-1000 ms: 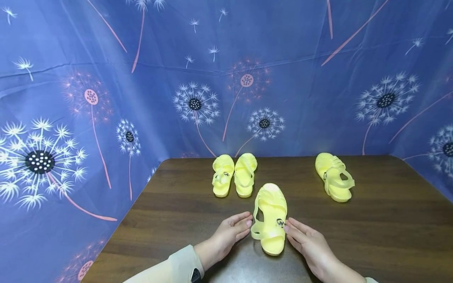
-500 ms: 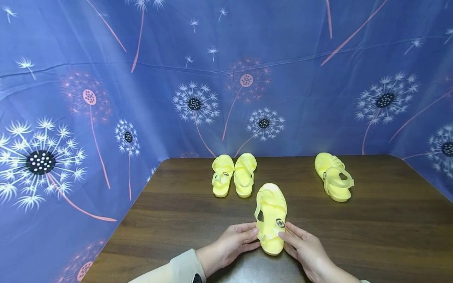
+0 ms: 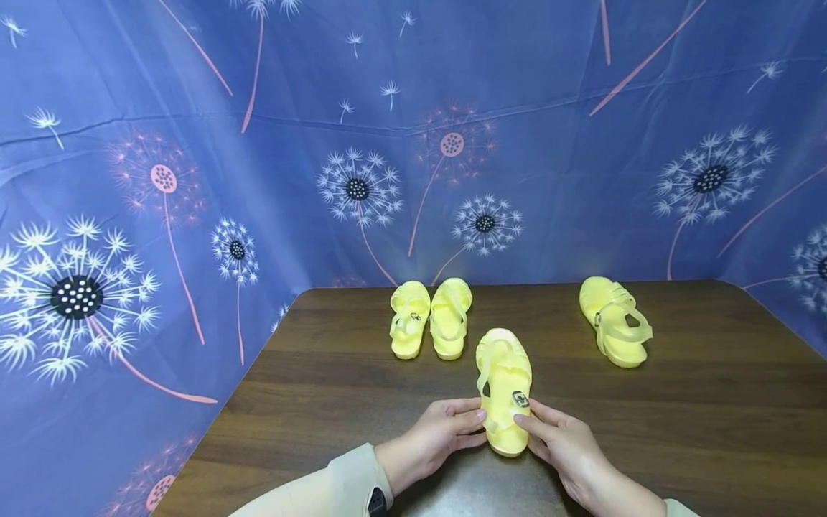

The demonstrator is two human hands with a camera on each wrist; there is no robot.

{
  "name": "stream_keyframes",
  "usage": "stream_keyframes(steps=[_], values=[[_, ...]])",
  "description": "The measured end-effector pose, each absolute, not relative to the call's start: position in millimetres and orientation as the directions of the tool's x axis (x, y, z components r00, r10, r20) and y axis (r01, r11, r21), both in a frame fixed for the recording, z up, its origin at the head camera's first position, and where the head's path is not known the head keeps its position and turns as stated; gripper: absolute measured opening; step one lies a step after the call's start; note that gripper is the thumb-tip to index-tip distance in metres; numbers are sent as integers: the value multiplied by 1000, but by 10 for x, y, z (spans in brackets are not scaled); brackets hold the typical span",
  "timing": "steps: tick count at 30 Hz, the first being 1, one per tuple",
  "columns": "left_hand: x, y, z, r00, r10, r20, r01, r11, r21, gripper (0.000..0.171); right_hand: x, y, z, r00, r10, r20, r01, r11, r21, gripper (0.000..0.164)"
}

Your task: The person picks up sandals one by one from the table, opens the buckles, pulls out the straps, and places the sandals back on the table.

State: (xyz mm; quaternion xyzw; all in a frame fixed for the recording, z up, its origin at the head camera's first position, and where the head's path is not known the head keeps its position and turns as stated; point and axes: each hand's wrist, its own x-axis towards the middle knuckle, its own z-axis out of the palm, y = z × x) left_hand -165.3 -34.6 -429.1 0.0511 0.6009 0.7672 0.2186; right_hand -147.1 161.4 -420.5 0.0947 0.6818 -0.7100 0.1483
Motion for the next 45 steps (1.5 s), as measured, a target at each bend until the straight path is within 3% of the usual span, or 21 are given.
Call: stream_keyframes(steps=[6, 20, 29, 45], values=[[-1786, -244, -4308, -904, 387, -180, -265, -178, 948, 44, -1585, 1679, -4164, -935, -90, -344, 346, -12, -938, 76], [-2043, -30, -4358, -924, 337, -183, -259, -197, 946, 40, -1897, 1840, -4170, -934, -120, -336, 346, -73, -935, 74], [-2275, 83, -4402, -926, 340, -165, -244, -204, 948, 44, -2078, 1922, -4114, -938, -145, -314, 322, -41, -946, 71], [-2595, 382, -4318, -933, 263, -244, -299, -197, 934, 46, -2400, 2136, -4050, -934, -151, -325, 335, -50, -941, 67]])
